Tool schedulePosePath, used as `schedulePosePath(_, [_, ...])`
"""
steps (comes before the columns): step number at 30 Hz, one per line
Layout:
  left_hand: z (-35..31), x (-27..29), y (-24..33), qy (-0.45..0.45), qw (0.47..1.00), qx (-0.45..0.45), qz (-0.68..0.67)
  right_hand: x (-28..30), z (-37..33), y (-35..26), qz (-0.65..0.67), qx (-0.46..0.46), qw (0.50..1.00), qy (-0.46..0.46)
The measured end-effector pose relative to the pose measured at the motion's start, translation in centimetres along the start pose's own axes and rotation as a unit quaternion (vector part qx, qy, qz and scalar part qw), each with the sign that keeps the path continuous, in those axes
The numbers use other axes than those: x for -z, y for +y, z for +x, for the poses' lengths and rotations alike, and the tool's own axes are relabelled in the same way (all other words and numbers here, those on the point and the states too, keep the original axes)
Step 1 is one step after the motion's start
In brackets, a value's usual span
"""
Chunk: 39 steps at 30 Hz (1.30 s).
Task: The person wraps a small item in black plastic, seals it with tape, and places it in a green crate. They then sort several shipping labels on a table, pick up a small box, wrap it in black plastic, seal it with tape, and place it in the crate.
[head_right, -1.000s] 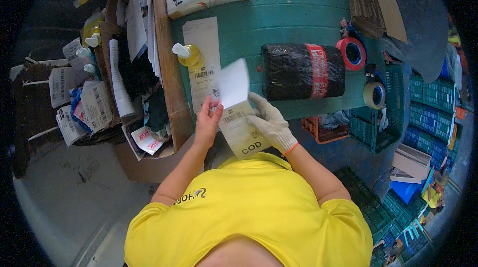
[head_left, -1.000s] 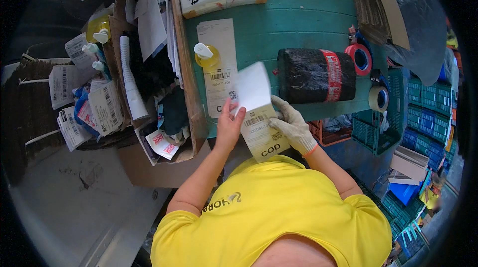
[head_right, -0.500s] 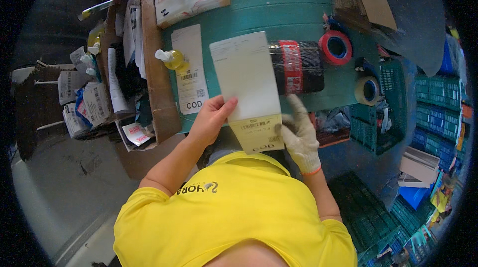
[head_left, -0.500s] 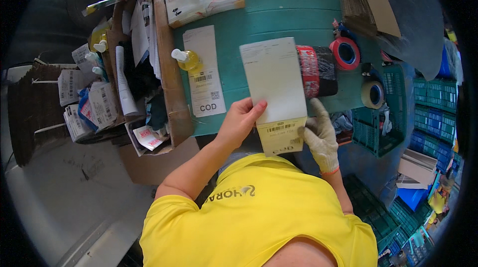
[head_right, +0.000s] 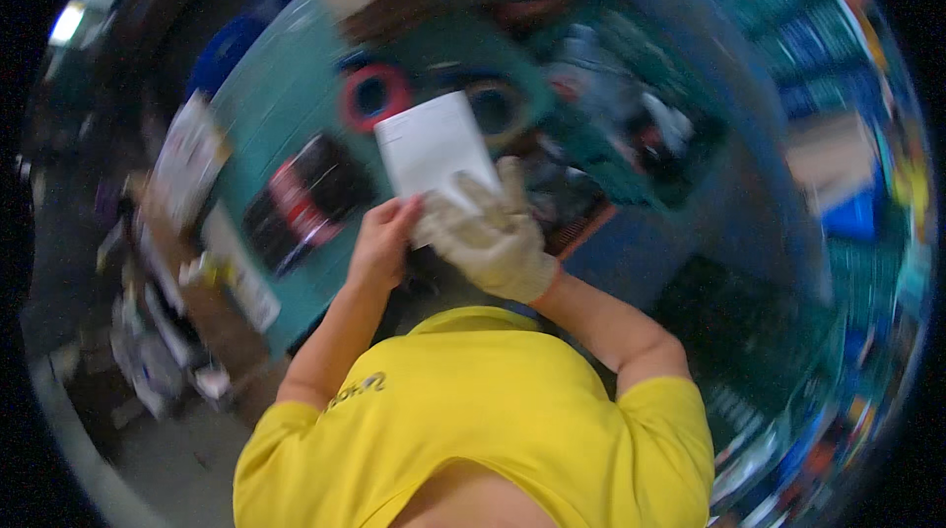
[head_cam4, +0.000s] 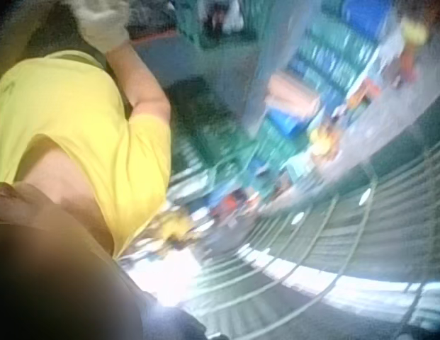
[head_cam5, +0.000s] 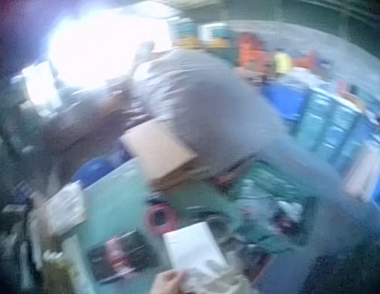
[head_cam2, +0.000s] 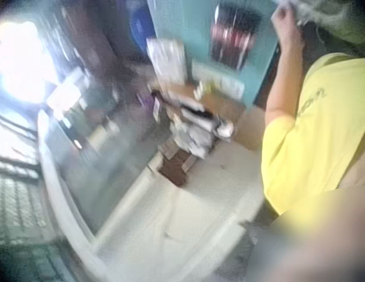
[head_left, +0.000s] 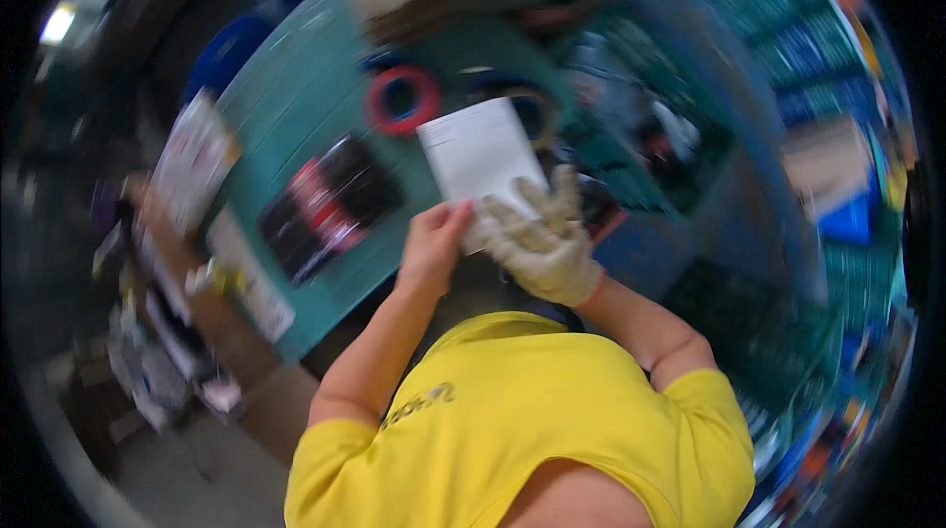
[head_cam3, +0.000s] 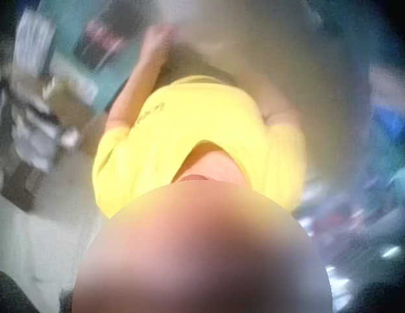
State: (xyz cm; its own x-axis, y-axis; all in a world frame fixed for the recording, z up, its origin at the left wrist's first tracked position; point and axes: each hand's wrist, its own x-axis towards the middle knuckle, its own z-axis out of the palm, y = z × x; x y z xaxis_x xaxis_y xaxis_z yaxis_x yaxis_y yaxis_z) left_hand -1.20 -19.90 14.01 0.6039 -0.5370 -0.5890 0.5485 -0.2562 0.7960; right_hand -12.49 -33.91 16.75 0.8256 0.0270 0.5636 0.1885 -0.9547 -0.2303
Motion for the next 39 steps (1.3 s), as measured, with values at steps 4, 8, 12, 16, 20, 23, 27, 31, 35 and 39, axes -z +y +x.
schedulePosePath(4, [2.5,-5.6,0.9,-0.054,0.995,0.011,-0.082,3.7,-3.5,3.9,-0.003,-0.051,0.998,0.022])
schedulePosePath(8, [6.6,-10.7,2.5,-0.086,0.996,-0.003,-0.017,5.8,-10.0,5.6,0.028,-0.144,0.989,-0.009])
schedulePosePath(12, [13.3,-14.2,5.8,-0.052,0.994,-0.064,0.069,6.1,-19.5,3.6,-0.112,-0.25,0.96,-0.056])
schedulePosePath(16, [17.8,-19.4,4.6,-0.118,0.99,-0.038,0.06,5.8,-26.5,1.7,-0.172,-0.345,0.918,-0.091])
schedulePosePath(20, [23.3,-28.8,2.5,-0.268,0.957,0.103,0.047,5.5,-29.0,2.8,-0.117,-0.422,0.891,-0.119])
schedulePosePath(23, [30.9,-38.2,3.2,-0.291,0.949,0.109,-0.05,5.0,-29.6,3.7,-0.072,-0.541,0.83,-0.115])
schedulePosePath(27, [39.6,-46.8,4.0,-0.185,0.95,0.118,-0.221,3.8,-30.8,2.8,-0.132,-0.607,0.782,-0.053])
schedulePosePath(31, [38.4,-45.9,0.4,-0.161,0.98,0.114,-0.012,3.5,-31.6,2.2,-0.172,-0.617,0.764,-0.079])
schedulePosePath(35, [28.1,-37.5,-4.9,-0.404,0.908,-0.014,0.11,5.6,-29.3,5.5,-0.122,-0.583,0.803,-0.036])
schedulePosePath(39, [17.4,-26.8,-5.5,-0.581,0.714,-0.138,0.367,8.0,-22.8,10.0,-0.056,-0.603,0.793,-0.073])
